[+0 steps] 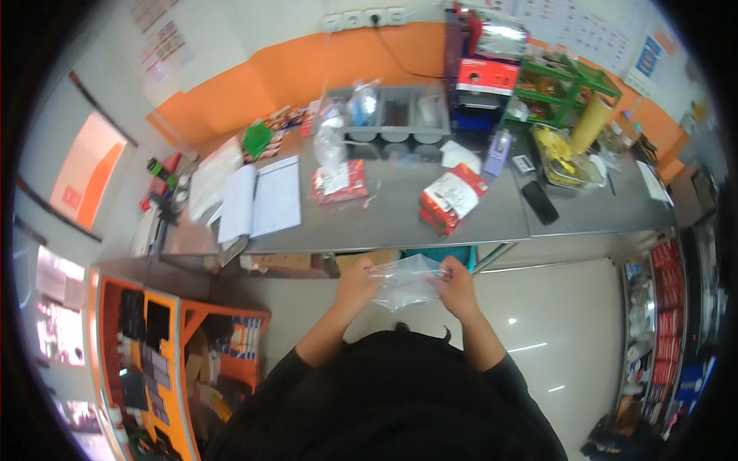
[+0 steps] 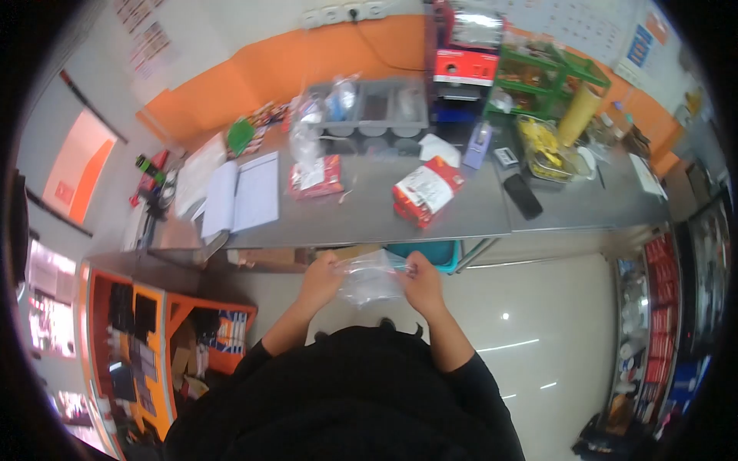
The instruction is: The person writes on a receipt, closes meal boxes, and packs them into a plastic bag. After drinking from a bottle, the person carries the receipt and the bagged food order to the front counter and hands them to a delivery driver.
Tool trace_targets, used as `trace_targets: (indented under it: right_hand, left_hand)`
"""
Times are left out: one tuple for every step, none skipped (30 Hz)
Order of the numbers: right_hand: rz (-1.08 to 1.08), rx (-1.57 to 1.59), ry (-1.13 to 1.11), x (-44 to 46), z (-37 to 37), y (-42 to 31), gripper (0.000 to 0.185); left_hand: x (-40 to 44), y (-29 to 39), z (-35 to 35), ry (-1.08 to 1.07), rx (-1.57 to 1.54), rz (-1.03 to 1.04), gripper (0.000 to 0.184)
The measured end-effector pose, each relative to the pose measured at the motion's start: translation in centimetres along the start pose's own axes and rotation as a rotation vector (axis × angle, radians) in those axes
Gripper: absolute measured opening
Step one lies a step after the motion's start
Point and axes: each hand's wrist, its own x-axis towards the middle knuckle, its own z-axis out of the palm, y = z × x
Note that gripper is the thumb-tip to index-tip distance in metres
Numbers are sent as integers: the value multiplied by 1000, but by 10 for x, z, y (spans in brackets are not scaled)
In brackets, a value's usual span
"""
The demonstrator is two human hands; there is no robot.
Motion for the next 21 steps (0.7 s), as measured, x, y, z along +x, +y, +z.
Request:
trace_targets:
  right_hand:
    - [-73, -1, 65, 4, 4, 16, 31]
    - [-144, -7, 135, 5, 3, 23, 32]
    - [-136, -25, 184, 4, 0, 19, 32]
    - [-137, -52, 232, 4, 0, 14, 26]
    - [-140, -75, 275, 5, 0, 10, 23]
    - [-135, -83, 312, 5, -2, 7, 23]
    - [-94, -76, 318, 5, -4, 3, 19]
    - [-55, -67, 320, 6, -7, 1, 17]
    - [-60, -53, 302, 11, -4, 21, 22]
    - [-59, -55, 322, 11, -4, 27, 22]
    - [-81, -72, 310, 12, -4, 33, 21]
    - [-104, -88, 296, 11, -5, 34, 20]
    - [-106, -89, 309, 11, -5, 36, 20]
    - [-102, -88, 292, 12, -6, 37, 20]
    - [-98, -87, 275, 13, -7, 37, 21]
    - [-101, -89, 285, 10, -12, 22, 21]
    - [-122, -93, 127, 3, -16, 6, 22]
    - [-137, -97, -32, -3, -19, -4, 23]
    - [-429, -111, -10, 0, -8, 14, 23]
    - [-422, -114, 3, -2, -4, 15, 23]
    - [-444, -56, -27, -4, -2, 15, 23]
  left_hand:
    - [-1, 4, 2, 46, 158, 50, 21]
    - [-2, 10, 3, 26, 133, 44, 20]
    - [-4, 15, 3, 3, 111, 36, 19]
    - [-7, 21, 3, -29, 102, 71, 19]
    - [-9, 26, 2, -47, 77, 111, 20]
    - [-10, 30, 1, -61, 55, 149, 21]
    - [-11, 33, 2, -82, 53, 175, 21]
    - [-11, 36, 2, -94, 94, 168, 22]
    - [-11, 37, 3, -102, 137, 158, 22]
    - [-11, 38, 5, -113, 136, 174, 22]
    - [-12, 39, 6, -124, 131, 157, 22]
    - [-12, 39, 7, -132, 127, 138, 21]
    - [-12, 39, 9, -137, 127, 149, 21]
    - [-11, 39, 10, -103, 52, 166, 20]
    - [-10, 39, 12, -68, -23, 181, 19]
    - [-8, 37, 12, -71, -24, 191, 19]
    - [-4, 33, 9, -118, -67, 80, 18]
    - [-1, 32, 6, -167, -107, -35, 18]
    - [1, 33, 4, -177, -104, -31, 18]
    - [2, 38, 2, -166, 42, 334, 18]
    - [3, 43, 2, -150, 183, 702, 19]
